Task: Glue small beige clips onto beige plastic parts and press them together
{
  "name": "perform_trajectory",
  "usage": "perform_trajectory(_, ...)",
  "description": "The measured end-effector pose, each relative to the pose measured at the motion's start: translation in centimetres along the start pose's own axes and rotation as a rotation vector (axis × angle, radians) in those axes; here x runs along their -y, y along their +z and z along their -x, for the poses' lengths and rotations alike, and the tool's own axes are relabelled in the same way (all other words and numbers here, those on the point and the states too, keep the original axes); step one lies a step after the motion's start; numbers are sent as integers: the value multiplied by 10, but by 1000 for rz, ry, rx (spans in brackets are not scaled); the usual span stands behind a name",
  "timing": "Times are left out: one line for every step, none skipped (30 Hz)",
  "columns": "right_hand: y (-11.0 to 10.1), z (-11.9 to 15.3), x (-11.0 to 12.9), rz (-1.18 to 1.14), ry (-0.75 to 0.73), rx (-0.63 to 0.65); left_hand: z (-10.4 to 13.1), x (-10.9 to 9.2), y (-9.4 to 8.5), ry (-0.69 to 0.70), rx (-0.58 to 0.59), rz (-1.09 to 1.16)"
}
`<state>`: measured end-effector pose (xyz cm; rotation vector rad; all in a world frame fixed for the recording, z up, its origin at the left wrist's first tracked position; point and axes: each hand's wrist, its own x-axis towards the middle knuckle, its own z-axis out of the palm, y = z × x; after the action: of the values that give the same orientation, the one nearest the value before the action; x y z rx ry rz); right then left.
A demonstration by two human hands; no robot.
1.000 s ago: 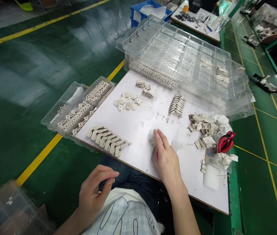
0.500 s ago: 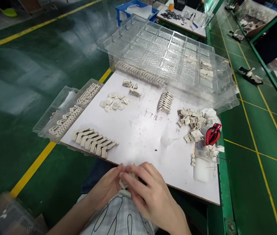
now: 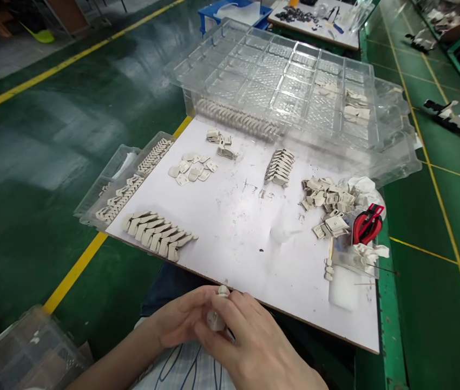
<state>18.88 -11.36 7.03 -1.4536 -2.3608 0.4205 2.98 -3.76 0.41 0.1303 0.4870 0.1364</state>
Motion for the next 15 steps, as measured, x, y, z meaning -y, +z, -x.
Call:
perform_trajectory(-2, 1, 1, -4, 22, 26, 0, -1, 2, 0, 4, -35)
perform_trajectory(-4, 1, 1, -9, 34, 41, 0, -3, 4, 2, 5, -71)
perform_trajectory(-7, 1, 1, -15, 31, 49, -1, -4, 4, 5, 5, -107)
perform_trajectory(-9, 0, 1, -22, 14, 57, -1, -6, 4, 7, 4, -138)
perform_trajectory(-11, -1, 0, -27, 0, 67, -2, -7, 3, 9, 6, -159)
perform_trajectory(-12, -1, 0, -30, -12, 73, -2, -8, 1, 10, 7, -169)
perform_trajectory(-12, -2, -1, -29, -23, 75, -2, -9, -1, 12, 8, -175)
perform_trajectory(-12, -3, -2, -27, -32, 71, -2, -10, -3, 19, 11, -181)
perform_trajectory(-12, -3, -2, -27, -42, 60, -2, -11, -4, 33, 15, -185)
perform_trajectory(-11, -4, -3, -31, -50, 43, -1, -11, -6, 51, 24, -186)
perform_trajectory(-9, -4, -4, -37, -53, 24, 0, -12, -7, 74, 37, -186)
perform_trajectory(-8, -5, -4, -48, -56, 7, 0, -12, -8, 98, 54, -184)
perform_trajectory(-7, -5, -5, -60, -52, -2, 1, -12, -9, 118, 73, -179)
perform_trajectory(-6, -5, -6, -72, -48, -4, 2, -11, -9, 133, 87, -174)
perform_trajectory(-5, -5, -8, -79, -48, -2, 2, -11, -10, 140, 97, -171)
